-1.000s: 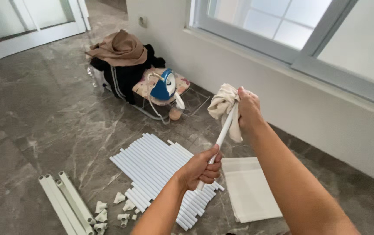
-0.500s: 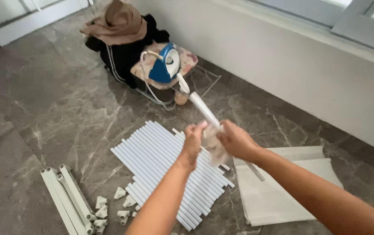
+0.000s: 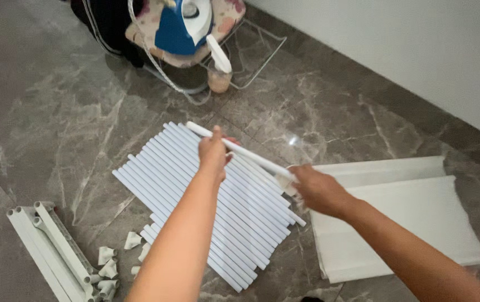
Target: The person assembles a white plastic drying rack by inserting rods into a frame and connecting joints. They wipe the frame and rods with a cloth during the process.
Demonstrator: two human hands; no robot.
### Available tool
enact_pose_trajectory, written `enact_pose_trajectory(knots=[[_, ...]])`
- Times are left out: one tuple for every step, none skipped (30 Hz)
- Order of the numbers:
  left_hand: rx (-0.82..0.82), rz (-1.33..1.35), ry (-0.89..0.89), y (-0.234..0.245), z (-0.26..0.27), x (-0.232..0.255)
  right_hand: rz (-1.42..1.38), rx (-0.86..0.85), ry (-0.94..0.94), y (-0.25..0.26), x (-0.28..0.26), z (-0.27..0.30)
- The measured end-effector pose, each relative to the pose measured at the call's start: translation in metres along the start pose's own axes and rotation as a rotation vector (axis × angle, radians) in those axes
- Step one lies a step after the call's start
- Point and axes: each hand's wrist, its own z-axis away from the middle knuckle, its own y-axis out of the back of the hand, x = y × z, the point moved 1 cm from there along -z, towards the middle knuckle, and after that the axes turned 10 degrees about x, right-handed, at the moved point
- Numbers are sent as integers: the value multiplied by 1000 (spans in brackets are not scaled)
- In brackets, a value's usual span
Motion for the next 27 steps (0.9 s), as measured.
enact_pose_trajectory(knots=[[-46, -20, 19, -3, -2, -5, 58, 81, 75, -4, 13, -9], [-71, -35, 63, -3, -4, -12, 115, 162, 150, -11, 23, -17], [-99, -49, 108, -5, -5, -20, 128, 140, 81, -19, 34, -24], [-127, -62, 153, -6, -6, -29, 142, 117, 13, -26, 45, -33], [-117, -44, 155, -5, -8, -38, 155, 97, -52, -33, 54, -42], [-107, -27, 157, -3, -9, -48, 144, 120, -49, -42, 60, -48], [-96, -12, 157, 0, -11, -57, 129, 144, -46, -52, 63, -57], [-98, -21, 143, 3, -13, -66, 113, 168, -42, -61, 66, -65], [-99, -30, 131, 7, -15, -75, 130, 165, -44, -70, 67, -72], [-100, -40, 119, 10, -17, -83, 147, 163, -46, -79, 68, -79], [-83, -99, 102, 11, -19, -91, 166, 160, -48, -86, 69, -83], [-66, -158, 85, 10, -19, -98, 184, 157, -45, -92, 70, -86], [-50, -217, 66, 10, -18, -102, 203, 156, -40, -95, 69, -90], [-67, -442, -139, 9, -16, -104, 221, 155, -35, -96, 68, -93], [-84, -667, -345, 8, -12, -106, 227, 128, -57, -98, 67, -96], [-101, -890, -553, 6, -9, -106, 233, 100, -79, -98, 66, -99], [-150, -969, -618, 4, -5, -107, 240, 70, -105, -99, 66, -99], [-200, -1047, -684, 3, -1, -108, 230, 61, -120, -99, 65, -99], [-254, -1124, -752, 0, 4, -108, 221, 55, -139, -98, 65, -98], [-297, -1214, -739, -1, 9, -108, 211, 48, -157, -97, 66, -98], [-343, -1302, -727, -3, 13, -106, 216, 32, -160, -95, 68, -97], [-389, -1391, -714, -5, 18, -105, 220, 15, -163, -94, 70, -97], [-422, -1452, -697, -7, 21, -104, 226, 0, -166, -92, 74, -96], [-456, -1514, -678, -7, 24, -104, 227, -16, -163, -91, 79, -95], [-488, -1577, -659, -6, 26, -103, 226, -32, -157, -90, 83, -95], [-499, -1603, -655, -7, 28, -102, 225, -48, -152, -89, 88, -94], [-506, -1629, -652, -7, 29, -101, 185, -62, -158, -87, 94, -94]])
